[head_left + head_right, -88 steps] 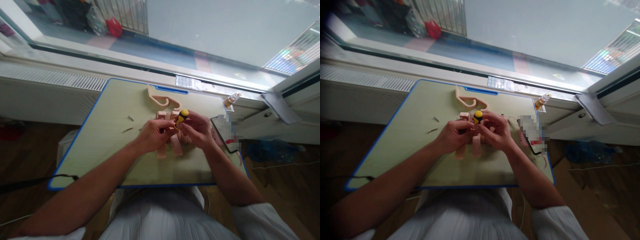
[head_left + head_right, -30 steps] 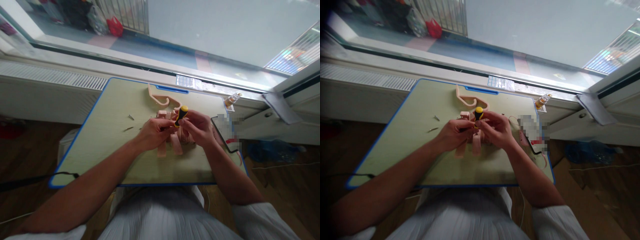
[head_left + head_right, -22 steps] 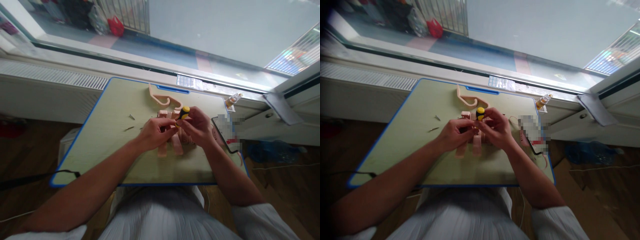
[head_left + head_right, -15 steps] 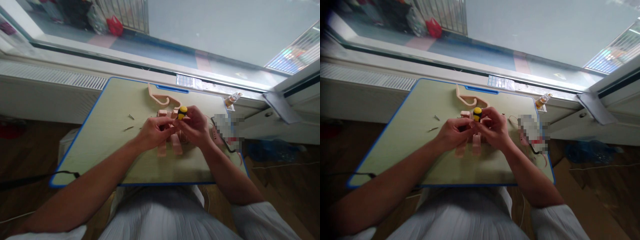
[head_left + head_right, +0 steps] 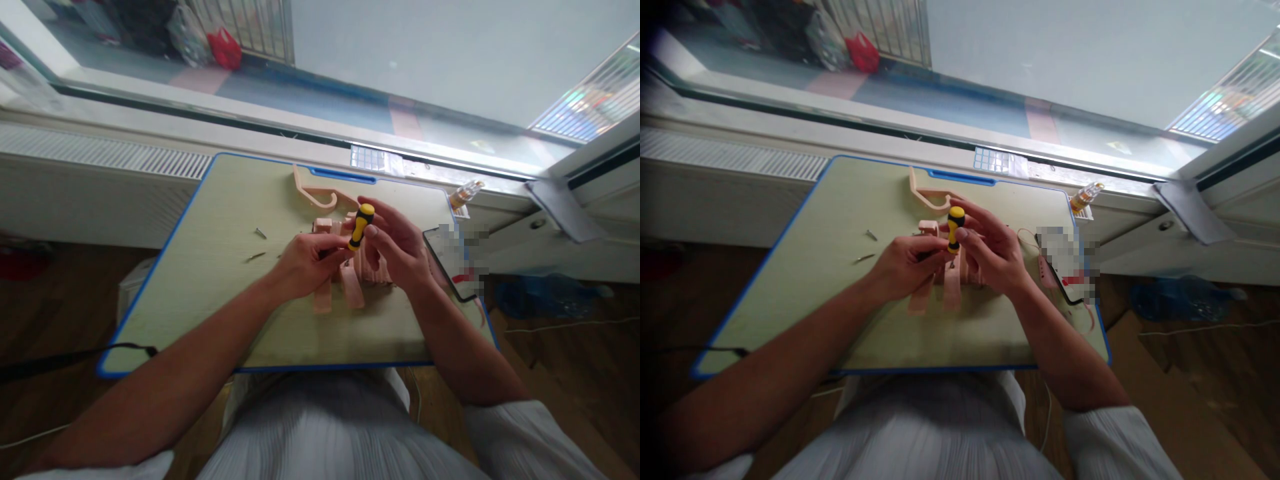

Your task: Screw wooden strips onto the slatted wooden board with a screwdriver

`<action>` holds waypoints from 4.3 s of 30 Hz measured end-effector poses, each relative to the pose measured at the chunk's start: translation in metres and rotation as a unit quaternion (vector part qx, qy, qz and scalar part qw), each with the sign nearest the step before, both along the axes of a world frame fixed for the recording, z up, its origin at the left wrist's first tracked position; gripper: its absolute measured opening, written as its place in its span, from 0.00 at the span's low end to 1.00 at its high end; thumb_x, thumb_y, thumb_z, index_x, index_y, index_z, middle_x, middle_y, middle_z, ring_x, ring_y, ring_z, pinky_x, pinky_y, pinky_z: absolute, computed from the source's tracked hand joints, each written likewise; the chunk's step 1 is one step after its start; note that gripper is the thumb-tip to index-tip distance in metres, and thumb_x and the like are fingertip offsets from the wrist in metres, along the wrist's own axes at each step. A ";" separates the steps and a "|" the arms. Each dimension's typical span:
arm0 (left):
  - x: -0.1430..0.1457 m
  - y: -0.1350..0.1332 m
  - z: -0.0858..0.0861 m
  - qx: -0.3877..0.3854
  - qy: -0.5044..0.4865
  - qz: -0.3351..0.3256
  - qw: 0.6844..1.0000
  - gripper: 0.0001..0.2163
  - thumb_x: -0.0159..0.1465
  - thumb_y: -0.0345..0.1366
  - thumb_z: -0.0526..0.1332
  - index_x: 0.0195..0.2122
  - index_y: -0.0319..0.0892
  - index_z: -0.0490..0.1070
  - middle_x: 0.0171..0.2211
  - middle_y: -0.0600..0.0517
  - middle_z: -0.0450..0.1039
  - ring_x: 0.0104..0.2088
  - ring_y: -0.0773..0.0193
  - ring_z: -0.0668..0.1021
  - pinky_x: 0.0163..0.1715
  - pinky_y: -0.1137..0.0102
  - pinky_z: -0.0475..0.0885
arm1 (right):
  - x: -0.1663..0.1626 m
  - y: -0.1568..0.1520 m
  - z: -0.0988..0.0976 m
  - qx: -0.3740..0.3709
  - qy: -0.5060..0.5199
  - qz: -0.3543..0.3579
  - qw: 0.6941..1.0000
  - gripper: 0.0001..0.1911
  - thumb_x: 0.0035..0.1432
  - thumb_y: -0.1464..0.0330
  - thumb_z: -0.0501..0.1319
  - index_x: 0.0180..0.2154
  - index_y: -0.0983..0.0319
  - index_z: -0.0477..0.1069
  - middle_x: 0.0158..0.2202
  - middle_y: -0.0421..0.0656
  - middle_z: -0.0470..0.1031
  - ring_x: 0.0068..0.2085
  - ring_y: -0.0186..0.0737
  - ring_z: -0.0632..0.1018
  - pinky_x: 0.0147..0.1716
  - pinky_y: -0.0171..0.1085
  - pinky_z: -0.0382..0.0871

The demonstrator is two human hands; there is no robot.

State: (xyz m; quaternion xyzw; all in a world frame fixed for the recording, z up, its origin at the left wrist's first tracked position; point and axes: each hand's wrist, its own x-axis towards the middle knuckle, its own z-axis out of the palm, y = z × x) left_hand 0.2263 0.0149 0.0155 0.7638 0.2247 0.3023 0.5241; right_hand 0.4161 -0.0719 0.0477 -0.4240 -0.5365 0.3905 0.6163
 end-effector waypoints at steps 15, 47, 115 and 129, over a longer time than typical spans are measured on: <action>0.003 -0.004 -0.001 -0.024 -0.029 0.022 0.999 0.17 0.65 0.47 0.76 0.48 0.40 0.86 0.25 0.56 0.71 0.23 0.71 0.68 0.23 0.75 0.61 | -0.006 0.004 -0.011 0.083 -0.063 -0.100 0.989 0.20 0.65 0.63 0.75 0.57 0.51 0.80 0.54 0.44 0.83 0.30 0.31 0.77 0.20 0.33 0.72; 0.004 -0.009 -0.002 -0.053 -0.055 0.020 0.997 0.20 0.67 0.49 0.74 0.53 0.40 0.85 0.25 0.56 0.70 0.24 0.71 0.67 0.24 0.73 0.60 | -0.008 0.000 -0.003 0.054 0.000 -0.065 0.996 0.20 0.61 0.64 0.78 0.51 0.51 0.74 0.45 0.39 0.76 0.32 0.30 0.74 0.22 0.29 0.70; 0.001 -0.006 -0.004 -0.056 -0.033 0.002 0.998 0.22 0.70 0.51 0.71 0.59 0.43 0.85 0.25 0.56 0.68 0.25 0.71 0.65 0.25 0.73 0.57 | 0.003 -0.002 -0.001 -0.009 -0.012 -0.043 0.999 0.22 0.63 0.60 0.77 0.57 0.54 0.82 0.44 0.42 0.84 0.25 0.28 0.72 0.19 0.32 0.65; 0.000 -0.008 0.000 0.003 -0.022 0.018 1.000 0.19 0.69 0.50 0.71 0.51 0.40 0.84 0.25 0.56 0.71 0.25 0.70 0.69 0.25 0.75 0.62 | -0.005 0.000 -0.005 0.015 0.006 -0.031 0.999 0.22 0.58 0.64 0.80 0.51 0.55 0.77 0.44 0.40 0.79 0.36 0.34 0.80 0.32 0.33 0.79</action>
